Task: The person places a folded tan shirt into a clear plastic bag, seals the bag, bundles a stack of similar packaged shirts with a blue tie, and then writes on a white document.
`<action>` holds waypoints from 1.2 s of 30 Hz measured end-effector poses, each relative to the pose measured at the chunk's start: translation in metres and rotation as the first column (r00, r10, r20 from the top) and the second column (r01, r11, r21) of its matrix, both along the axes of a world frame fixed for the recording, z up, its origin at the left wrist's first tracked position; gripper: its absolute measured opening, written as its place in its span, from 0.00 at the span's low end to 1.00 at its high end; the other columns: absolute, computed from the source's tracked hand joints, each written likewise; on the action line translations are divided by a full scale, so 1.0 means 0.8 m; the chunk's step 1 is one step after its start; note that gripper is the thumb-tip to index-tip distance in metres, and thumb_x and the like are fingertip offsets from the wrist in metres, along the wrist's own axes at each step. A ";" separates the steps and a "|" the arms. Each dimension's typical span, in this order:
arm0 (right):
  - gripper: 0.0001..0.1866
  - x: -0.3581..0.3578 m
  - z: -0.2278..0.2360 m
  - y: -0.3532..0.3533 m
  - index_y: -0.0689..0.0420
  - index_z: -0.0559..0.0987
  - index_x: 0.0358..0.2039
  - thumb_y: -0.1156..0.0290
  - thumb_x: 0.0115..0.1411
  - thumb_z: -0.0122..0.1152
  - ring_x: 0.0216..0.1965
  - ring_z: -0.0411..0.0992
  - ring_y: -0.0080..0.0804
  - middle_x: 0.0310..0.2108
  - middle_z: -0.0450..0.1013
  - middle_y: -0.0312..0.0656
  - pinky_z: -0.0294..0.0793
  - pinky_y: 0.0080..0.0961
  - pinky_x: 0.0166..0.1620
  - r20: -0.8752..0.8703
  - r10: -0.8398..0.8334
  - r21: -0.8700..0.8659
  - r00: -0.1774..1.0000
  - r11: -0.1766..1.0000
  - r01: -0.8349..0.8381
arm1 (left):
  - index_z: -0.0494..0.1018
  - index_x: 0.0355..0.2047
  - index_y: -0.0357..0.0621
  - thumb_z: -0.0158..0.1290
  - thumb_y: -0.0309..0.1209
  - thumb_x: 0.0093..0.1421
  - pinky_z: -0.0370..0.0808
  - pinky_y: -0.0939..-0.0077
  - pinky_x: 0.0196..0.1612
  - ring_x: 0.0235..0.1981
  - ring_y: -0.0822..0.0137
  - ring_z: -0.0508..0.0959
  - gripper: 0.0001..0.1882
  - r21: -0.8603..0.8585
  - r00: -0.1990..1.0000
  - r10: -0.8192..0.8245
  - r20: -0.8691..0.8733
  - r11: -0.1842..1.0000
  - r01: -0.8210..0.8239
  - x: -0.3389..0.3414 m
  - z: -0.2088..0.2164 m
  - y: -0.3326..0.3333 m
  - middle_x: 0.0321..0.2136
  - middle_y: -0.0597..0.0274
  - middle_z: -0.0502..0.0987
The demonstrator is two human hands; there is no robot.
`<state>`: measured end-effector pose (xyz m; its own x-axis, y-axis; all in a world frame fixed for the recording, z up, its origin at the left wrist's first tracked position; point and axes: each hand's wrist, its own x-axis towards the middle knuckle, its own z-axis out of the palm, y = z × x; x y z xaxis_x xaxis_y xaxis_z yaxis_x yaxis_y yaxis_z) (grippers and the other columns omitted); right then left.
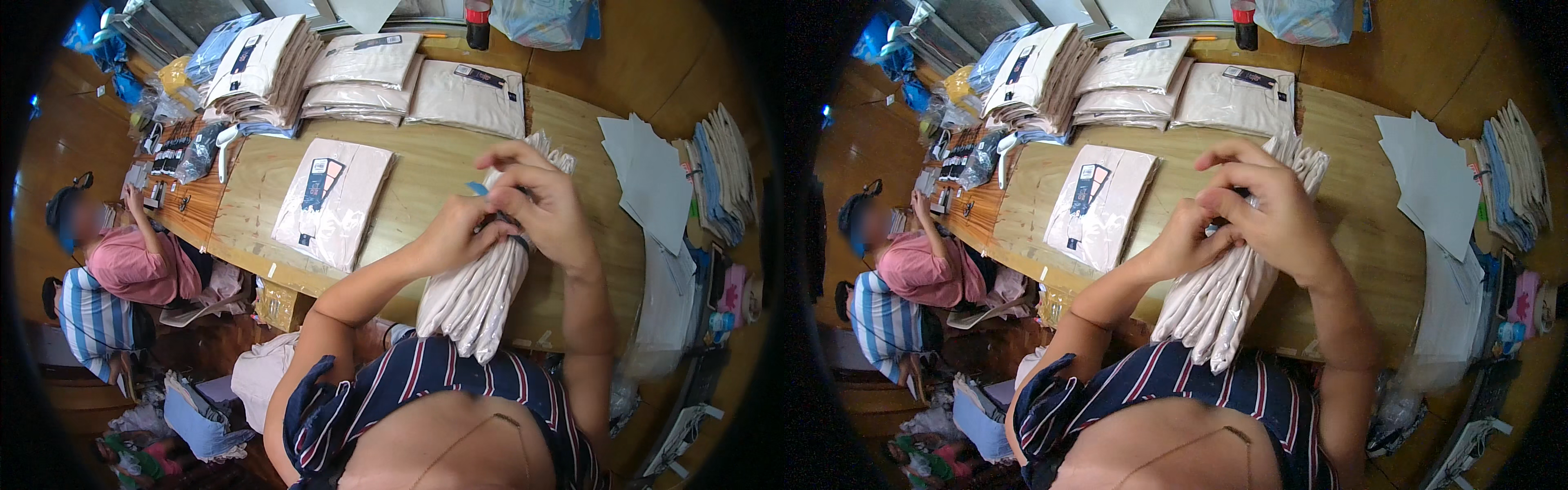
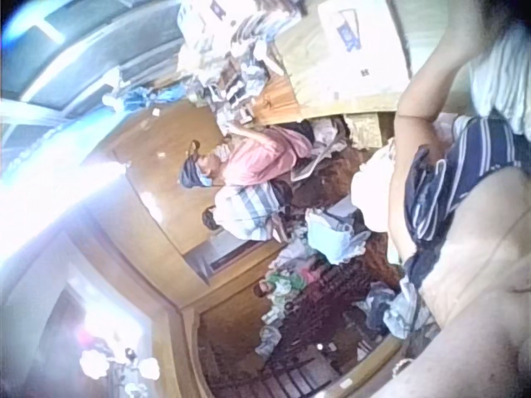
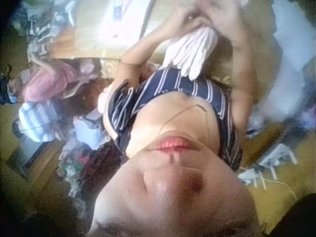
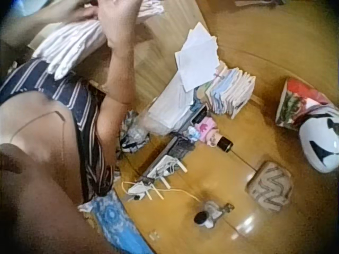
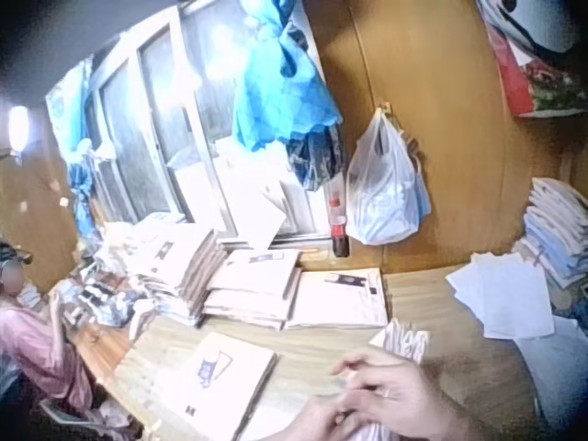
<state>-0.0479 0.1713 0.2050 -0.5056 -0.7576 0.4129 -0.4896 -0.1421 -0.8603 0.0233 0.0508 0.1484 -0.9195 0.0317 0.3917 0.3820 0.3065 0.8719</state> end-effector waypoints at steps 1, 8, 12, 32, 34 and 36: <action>0.11 0.000 0.002 0.003 0.63 0.71 0.32 0.79 0.45 0.53 0.37 0.65 0.28 0.37 0.65 0.43 0.64 0.21 0.40 0.014 0.075 0.074 0.997 0.994 -0.076 | 0.66 0.23 0.34 0.49 0.21 0.48 0.67 0.79 0.21 0.17 0.70 0.71 0.03 0.003 0.999 0.024 -0.029 1.000 -0.024 0.002 -0.003 0.002 0.16 0.58 0.70; 0.23 0.015 0.000 0.028 0.60 0.68 0.41 0.83 0.40 0.53 0.33 0.67 0.44 0.30 0.68 0.50 0.66 0.29 0.37 -0.284 -0.040 0.283 0.958 0.951 0.124 | 0.66 0.24 0.33 0.46 0.21 0.52 0.67 0.80 0.24 0.20 0.73 0.70 0.02 0.126 0.996 0.049 0.069 0.990 -0.057 0.005 -0.014 0.005 0.18 0.59 0.70; 0.17 0.032 -0.013 0.043 0.59 0.70 0.36 0.82 0.42 0.49 0.29 0.68 0.41 0.24 0.70 0.47 0.66 0.31 0.33 -0.480 -0.182 0.236 0.858 0.915 0.326 | 0.68 0.23 0.34 0.46 0.22 0.53 0.69 0.82 0.25 0.21 0.75 0.71 0.04 0.516 0.957 -0.206 0.203 0.853 0.074 0.003 -0.014 0.003 0.21 0.59 0.72; 0.08 0.029 -0.063 0.064 0.64 0.71 0.32 0.81 0.50 0.48 0.22 0.69 0.22 0.23 0.71 0.43 0.68 0.21 0.26 0.164 -0.298 0.064 0.940 0.955 0.291 | 0.71 0.25 0.41 0.52 0.24 0.38 0.70 0.76 0.30 0.28 0.65 0.72 0.09 -0.778 0.840 -0.469 -0.273 0.621 0.094 -0.006 0.065 0.006 0.24 0.61 0.72; 0.10 0.027 -0.063 0.067 0.65 0.71 0.33 0.82 0.48 0.49 0.27 0.70 0.27 0.27 0.71 0.47 0.68 0.23 0.31 0.161 -0.297 0.160 0.941 0.949 0.272 | 0.70 0.22 0.42 0.47 0.29 0.40 0.70 0.79 0.32 0.31 0.67 0.69 0.08 -0.903 0.761 -0.591 -0.267 0.428 0.015 -0.013 0.080 0.007 0.23 0.63 0.70; 0.10 0.026 -0.061 0.065 0.65 0.72 0.32 0.81 0.46 0.50 0.28 0.71 0.31 0.27 0.71 0.47 0.68 0.23 0.32 0.048 -0.303 0.145 0.952 0.945 0.294 | 0.69 0.21 0.43 0.47 0.30 0.40 0.70 0.80 0.31 0.30 0.67 0.69 0.07 -0.946 0.744 -0.608 -0.276 0.311 -0.096 -0.008 0.077 0.013 0.24 0.62 0.69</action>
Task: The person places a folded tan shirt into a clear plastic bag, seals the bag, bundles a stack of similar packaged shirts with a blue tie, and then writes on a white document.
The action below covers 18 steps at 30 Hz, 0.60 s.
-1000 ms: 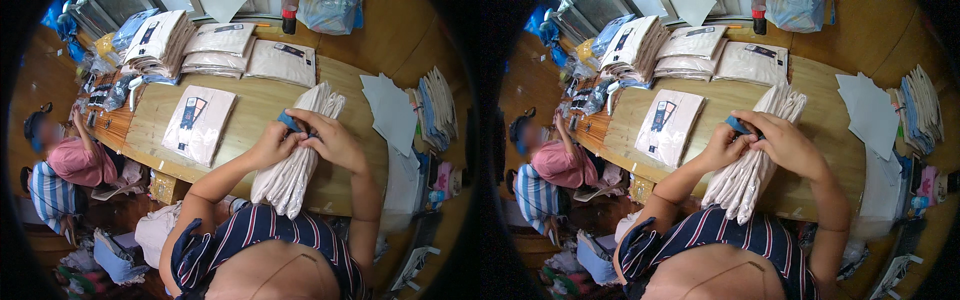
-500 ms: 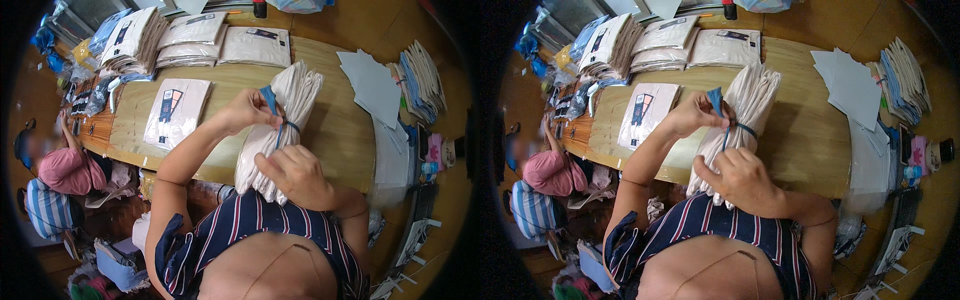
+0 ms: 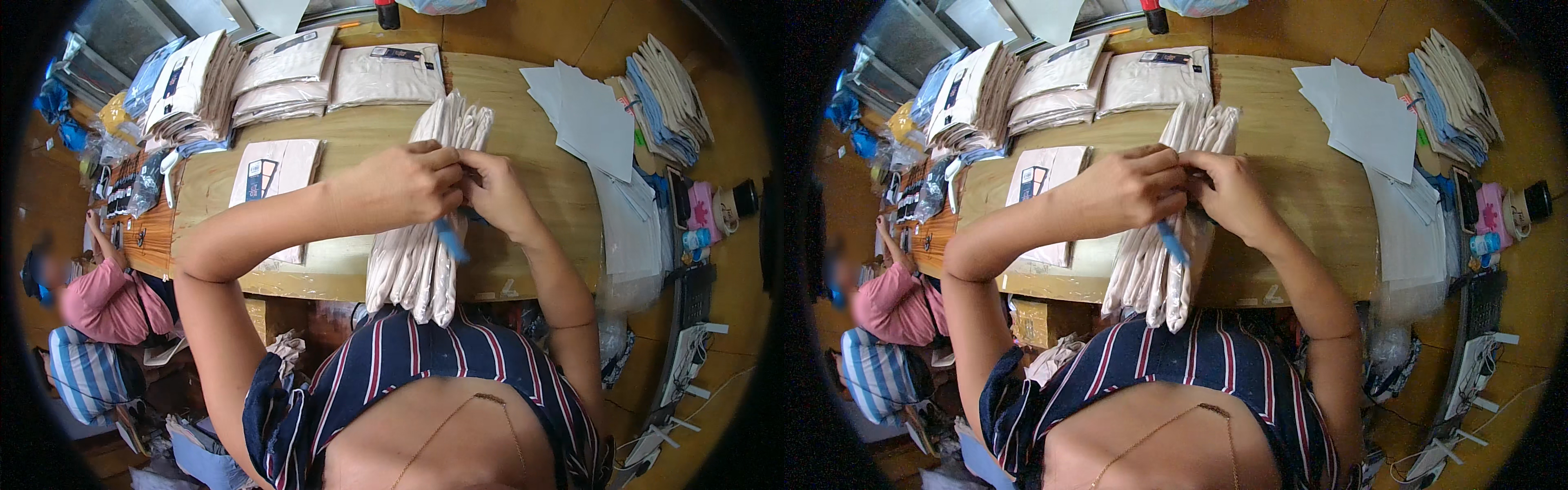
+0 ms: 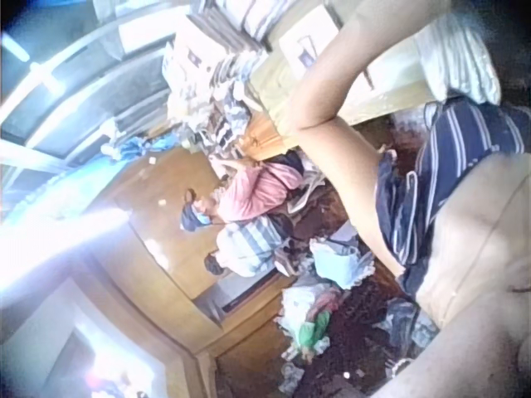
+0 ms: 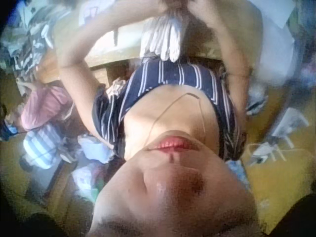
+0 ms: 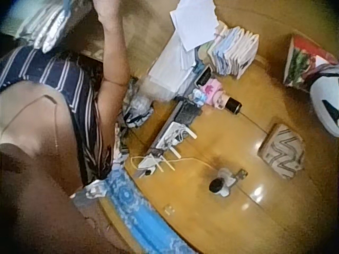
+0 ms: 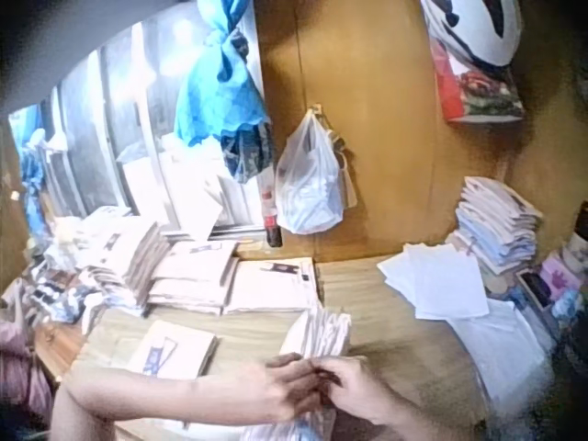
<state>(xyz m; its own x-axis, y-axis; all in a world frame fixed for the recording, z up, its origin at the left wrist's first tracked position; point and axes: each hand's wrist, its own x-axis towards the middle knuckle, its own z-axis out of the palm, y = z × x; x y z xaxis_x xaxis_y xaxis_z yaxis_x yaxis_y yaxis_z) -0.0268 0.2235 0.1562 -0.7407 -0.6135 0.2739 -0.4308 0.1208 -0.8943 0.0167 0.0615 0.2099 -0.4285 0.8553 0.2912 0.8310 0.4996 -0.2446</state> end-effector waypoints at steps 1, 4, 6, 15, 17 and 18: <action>0.10 -0.001 0.000 0.000 0.65 0.72 0.31 0.81 0.45 0.51 0.29 0.71 0.32 0.27 0.71 0.48 0.68 0.24 0.33 -0.057 -0.005 0.009 0.998 1.000 0.006 | 0.68 0.20 0.43 0.47 0.31 0.40 0.70 0.80 0.31 0.30 0.66 0.69 0.06 -0.062 0.998 0.007 -0.057 0.998 -0.010 0.001 -0.002 0.003 0.24 0.61 0.68; 0.08 -0.008 -0.001 0.006 0.65 0.73 0.28 0.80 0.45 0.52 0.27 0.70 0.32 0.25 0.70 0.47 0.67 0.23 0.32 -0.088 0.063 0.020 0.994 0.998 -0.062 | 0.63 0.17 0.43 0.46 0.31 0.39 0.70 0.80 0.28 0.27 0.67 0.69 0.06 -0.024 0.981 -0.042 -0.188 0.999 0.038 -0.001 -0.017 -0.005 0.22 0.61 0.65; 0.07 -0.009 -0.004 0.006 0.64 0.73 0.28 0.79 0.46 0.51 0.25 0.69 0.28 0.23 0.70 0.44 0.67 0.21 0.30 -0.049 0.093 -0.023 0.994 0.995 -0.094 | 0.60 0.15 0.43 0.47 0.30 0.36 0.69 0.80 0.23 0.22 0.68 0.68 0.07 0.095 0.972 -0.067 -0.226 0.991 0.090 0.001 -0.030 -0.011 0.19 0.63 0.62; 0.11 -0.006 -0.011 0.005 0.62 0.70 0.36 0.79 0.50 0.48 0.18 0.64 0.18 0.22 0.65 0.33 0.64 0.14 0.20 0.070 0.148 -0.169 0.987 0.976 -0.134 | 0.62 0.16 0.39 0.50 0.23 0.35 0.69 0.80 0.18 0.19 0.67 0.70 0.07 0.378 0.944 -0.056 -0.326 0.907 0.184 -0.011 -0.081 -0.020 0.18 0.59 0.65; 0.06 -0.010 -0.014 0.001 0.64 0.72 0.29 0.81 0.48 0.49 0.17 0.65 0.19 0.21 0.66 0.36 0.64 0.14 0.18 -0.285 0.059 -0.147 0.957 0.984 -0.104 | 0.63 0.16 0.39 0.50 0.24 0.36 0.69 0.80 0.18 0.19 0.67 0.70 0.07 0.393 0.947 -0.060 -0.316 0.900 0.189 -0.014 -0.086 -0.021 0.18 0.59 0.65; 0.05 -0.005 -0.011 0.003 0.65 0.72 0.27 0.81 0.48 0.49 0.17 0.65 0.19 0.20 0.66 0.37 0.65 0.14 0.19 -0.110 0.038 -0.152 0.993 0.987 -0.055 | 0.64 0.17 0.39 0.51 0.25 0.36 0.68 0.81 0.16 0.18 0.69 0.69 0.07 0.396 0.951 -0.049 -0.307 0.902 0.174 -0.013 -0.085 -0.019 0.18 0.61 0.65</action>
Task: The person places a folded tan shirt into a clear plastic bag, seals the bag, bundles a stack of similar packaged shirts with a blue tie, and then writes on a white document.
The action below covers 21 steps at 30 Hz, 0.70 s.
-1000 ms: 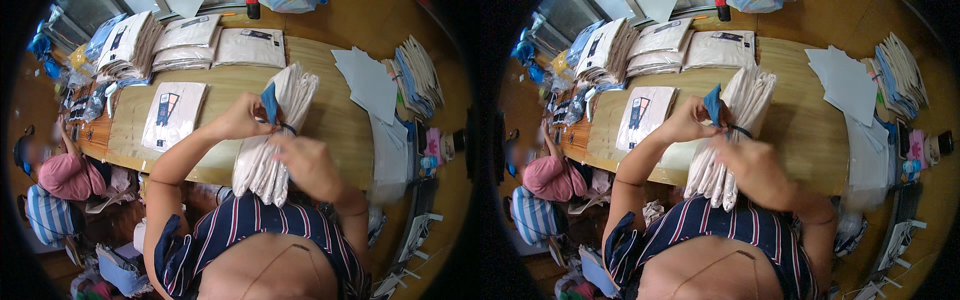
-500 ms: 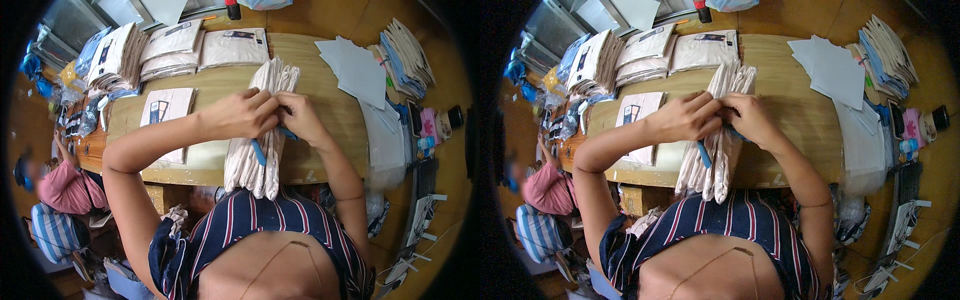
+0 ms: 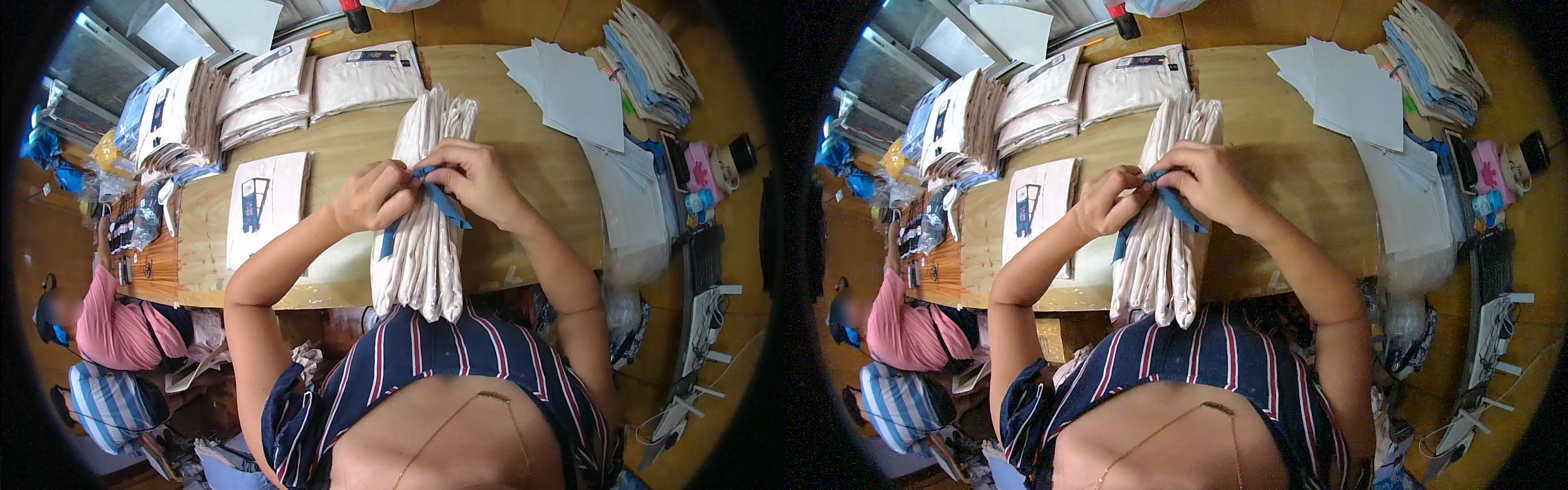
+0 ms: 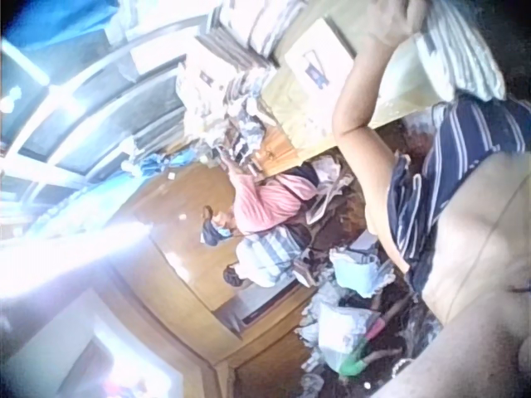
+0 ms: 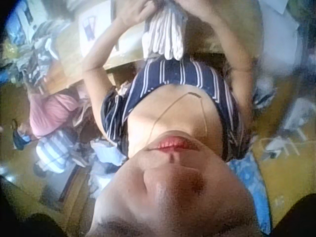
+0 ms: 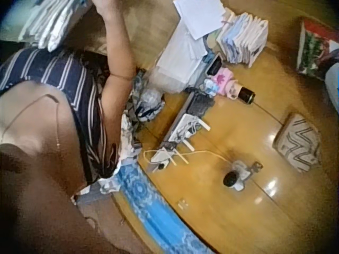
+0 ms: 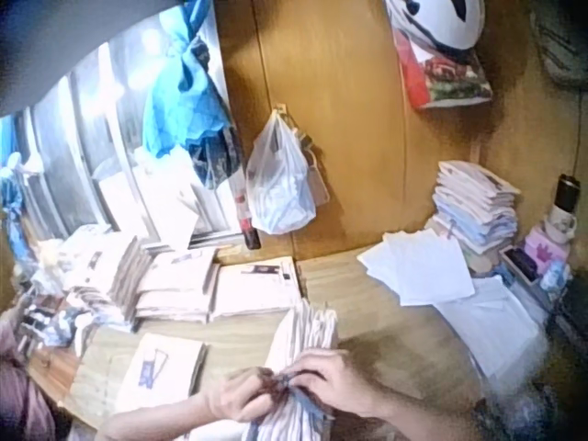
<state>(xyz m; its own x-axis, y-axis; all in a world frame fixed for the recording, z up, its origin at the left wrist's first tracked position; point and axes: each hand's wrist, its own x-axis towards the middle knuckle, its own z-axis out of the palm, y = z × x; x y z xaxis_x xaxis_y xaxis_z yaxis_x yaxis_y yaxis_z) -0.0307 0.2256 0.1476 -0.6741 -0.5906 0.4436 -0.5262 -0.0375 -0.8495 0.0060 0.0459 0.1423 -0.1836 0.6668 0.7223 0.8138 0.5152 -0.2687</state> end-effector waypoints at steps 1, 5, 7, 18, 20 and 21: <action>0.05 0.003 0.002 0.001 0.65 0.73 0.26 0.82 0.48 0.50 0.17 0.65 0.19 0.20 0.66 0.38 0.65 0.14 0.19 0.178 -0.024 0.011 0.984 1.000 0.023 | 0.64 0.17 0.40 0.50 0.25 0.36 0.67 0.81 0.16 0.18 0.69 0.69 0.07 0.014 1.000 0.018 0.009 1.000 -0.018 0.002 0.001 0.001 0.18 0.61 0.65; 0.03 -0.001 -0.004 0.020 0.67 0.72 0.23 0.82 0.49 0.49 0.18 0.67 0.19 0.19 0.67 0.39 0.68 0.13 0.20 0.304 -0.106 -0.208 0.947 0.962 0.174 | 0.64 0.16 0.42 0.51 0.26 0.37 0.64 0.80 0.14 0.16 0.70 0.68 0.06 0.058 0.992 0.055 0.109 0.996 -0.061 0.012 0.007 0.011 0.17 0.64 0.64; 0.03 -0.005 -0.020 0.039 0.68 0.72 0.23 0.83 0.49 0.49 0.18 0.67 0.20 0.19 0.67 0.38 0.69 0.13 0.20 0.278 -0.224 -0.206 0.934 0.936 0.286 | 0.64 0.16 0.42 0.52 0.25 0.38 0.64 0.79 0.14 0.15 0.69 0.68 0.07 0.056 0.978 0.048 0.205 0.997 -0.061 0.023 -0.002 0.012 0.17 0.63 0.64; 0.35 0.008 -0.180 0.181 0.62 0.51 0.53 0.56 0.52 0.51 0.50 0.57 0.30 0.51 0.55 0.41 0.57 0.23 0.50 0.887 -0.172 -0.017 0.428 0.915 0.403 | 0.58 0.45 0.28 0.53 0.47 0.47 0.65 0.74 0.43 0.42 0.65 0.68 0.35 0.123 -0.165 -0.662 0.731 0.365 -0.923 0.011 -0.129 0.059 0.40 0.50 0.68; 0.39 0.013 -0.157 0.171 0.63 0.49 0.54 0.59 0.49 0.57 0.50 0.56 0.31 0.52 0.53 0.42 0.54 0.23 0.52 0.748 -0.327 0.070 0.578 0.904 0.421 | 0.56 0.47 0.28 0.52 0.48 0.48 0.65 0.74 0.44 0.42 0.63 0.67 0.37 0.210 -0.267 -0.809 0.524 0.427 -0.880 0.002 -0.121 0.077 0.42 0.49 0.66; 0.42 0.011 -0.151 0.171 0.63 0.47 0.54 0.60 0.46 0.59 0.50 0.56 0.31 0.52 0.52 0.43 0.54 0.23 0.52 0.660 -0.368 0.067 0.655 0.897 0.437 | 0.55 0.48 0.28 0.51 0.49 0.48 0.64 0.74 0.45 0.42 0.62 0.67 0.38 0.263 -0.321 -0.853 0.411 0.448 -0.854 -0.004 -0.117 0.082 0.43 0.49 0.65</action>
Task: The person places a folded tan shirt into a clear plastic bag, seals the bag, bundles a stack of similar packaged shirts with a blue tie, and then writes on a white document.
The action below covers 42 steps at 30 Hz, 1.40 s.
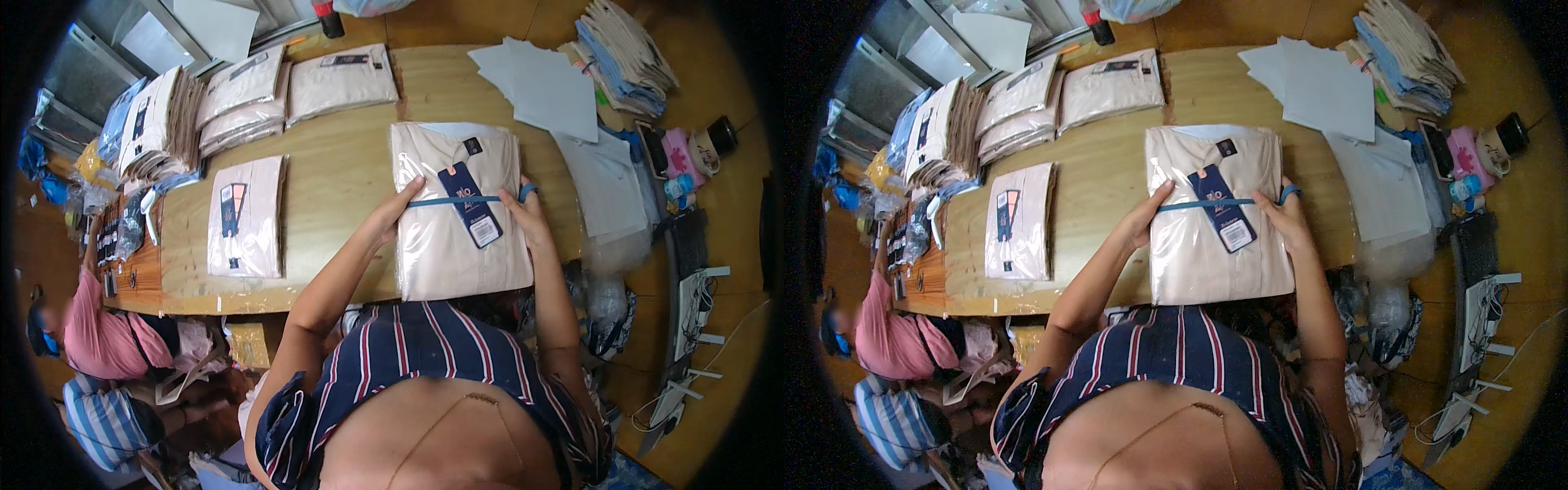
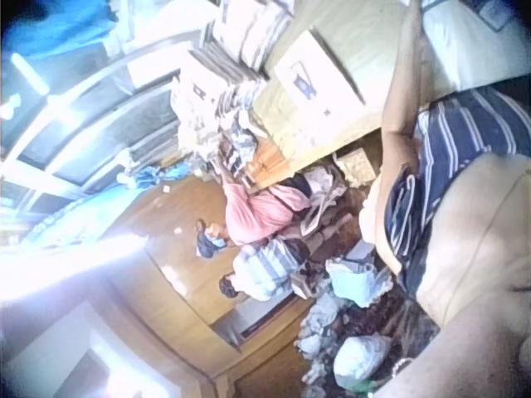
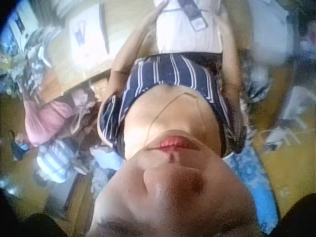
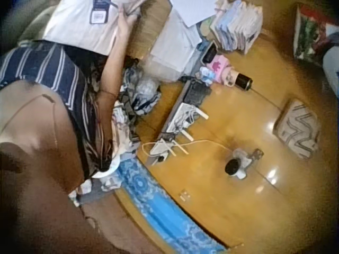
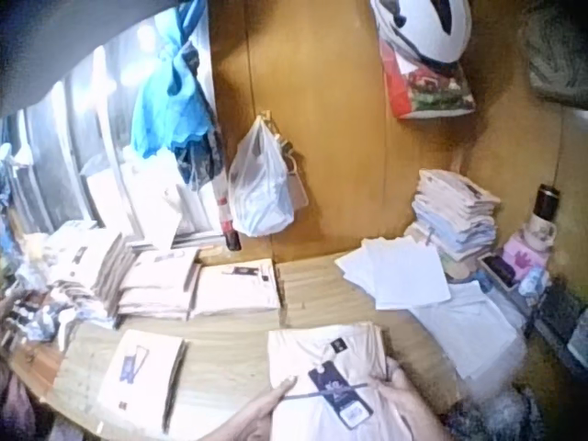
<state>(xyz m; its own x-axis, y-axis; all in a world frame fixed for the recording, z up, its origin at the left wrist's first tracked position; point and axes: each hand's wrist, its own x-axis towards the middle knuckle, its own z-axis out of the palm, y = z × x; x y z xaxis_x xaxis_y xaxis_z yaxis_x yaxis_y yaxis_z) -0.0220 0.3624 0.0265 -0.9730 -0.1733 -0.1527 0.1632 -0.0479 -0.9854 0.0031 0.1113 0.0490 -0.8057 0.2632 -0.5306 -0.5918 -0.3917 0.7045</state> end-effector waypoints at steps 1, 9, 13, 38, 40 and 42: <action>0.44 -0.002 0.007 -0.001 0.63 0.46 0.54 0.61 0.44 0.62 0.50 0.55 0.31 0.53 0.51 0.43 0.53 0.23 0.52 -0.113 -0.006 0.050 0.994 0.999 0.011 | 0.55 0.48 0.30 0.55 0.47 0.44 0.63 0.73 0.46 0.43 0.61 0.67 0.40 -0.051 0.995 0.019 -0.094 0.998 -0.024 0.004 -0.007 -0.005 0.44 0.51 0.65; 0.54 0.022 0.134 -0.006 0.54 0.48 0.55 0.60 0.29 0.71 0.50 0.55 0.31 0.52 0.53 0.38 0.58 0.26 0.50 -0.654 0.021 0.056 0.756 0.998 0.020 | 0.55 0.48 0.34 0.66 0.38 0.29 0.61 0.72 0.48 0.45 0.64 0.65 0.47 -0.508 0.644 -0.293 -0.707 0.843 -0.176 0.032 0.124 -0.055 0.44 0.56 0.64; 0.47 0.024 0.075 -0.005 0.58 0.57 0.49 0.61 0.28 0.72 0.46 0.59 0.30 0.47 0.59 0.39 0.61 0.25 0.46 -0.521 0.077 0.045 0.850 0.997 -0.063 | 0.53 0.50 0.36 0.67 0.38 0.28 0.59 0.72 0.49 0.47 0.65 0.63 0.49 -0.561 0.666 -0.311 -0.678 0.804 -0.196 0.044 0.080 -0.056 0.45 0.58 0.63; 0.48 -0.095 0.037 -0.080 0.60 0.48 0.55 0.34 0.45 0.41 0.55 0.51 0.38 0.53 0.51 0.51 0.50 0.31 0.54 0.163 0.442 0.166 0.882 0.869 -0.466 | 0.52 0.51 0.40 0.40 0.52 0.53 0.67 0.66 0.43 0.46 0.64 0.66 0.33 -0.055 0.864 0.495 -0.096 0.864 -0.501 0.053 -0.027 -0.087 0.46 0.54 0.63; 0.43 -0.095 0.015 -0.072 0.61 0.54 0.53 0.39 0.47 0.45 0.51 0.55 0.33 0.50 0.57 0.48 0.55 0.26 0.51 0.244 0.438 0.178 0.865 0.856 -0.484 | 0.53 0.49 0.40 0.41 0.50 0.54 0.70 0.68 0.40 0.43 0.64 0.69 0.31 -0.082 0.877 0.469 -0.103 0.875 -0.478 0.052 -0.014 -0.082 0.45 0.53 0.64; 0.37 -0.083 0.012 -0.074 0.61 0.58 0.50 0.45 0.48 0.50 0.47 0.60 0.30 0.45 0.61 0.46 0.59 0.23 0.47 0.224 0.408 0.273 0.885 0.845 -0.459 | 0.52 0.49 0.39 0.43 0.48 0.54 0.72 0.68 0.37 0.41 0.63 0.69 0.31 -0.167 0.854 0.490 -0.172 0.840 -0.516 0.061 -0.009 -0.079 0.44 0.51 0.64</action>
<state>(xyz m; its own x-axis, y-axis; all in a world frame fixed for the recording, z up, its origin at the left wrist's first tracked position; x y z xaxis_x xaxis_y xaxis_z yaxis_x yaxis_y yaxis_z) -0.0888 0.3030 0.0359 -0.7695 -0.4911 -0.4082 0.2433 0.3655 -0.8984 0.0521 0.0482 0.0417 -0.8575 -0.2969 -0.4203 -0.2595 -0.4559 0.8514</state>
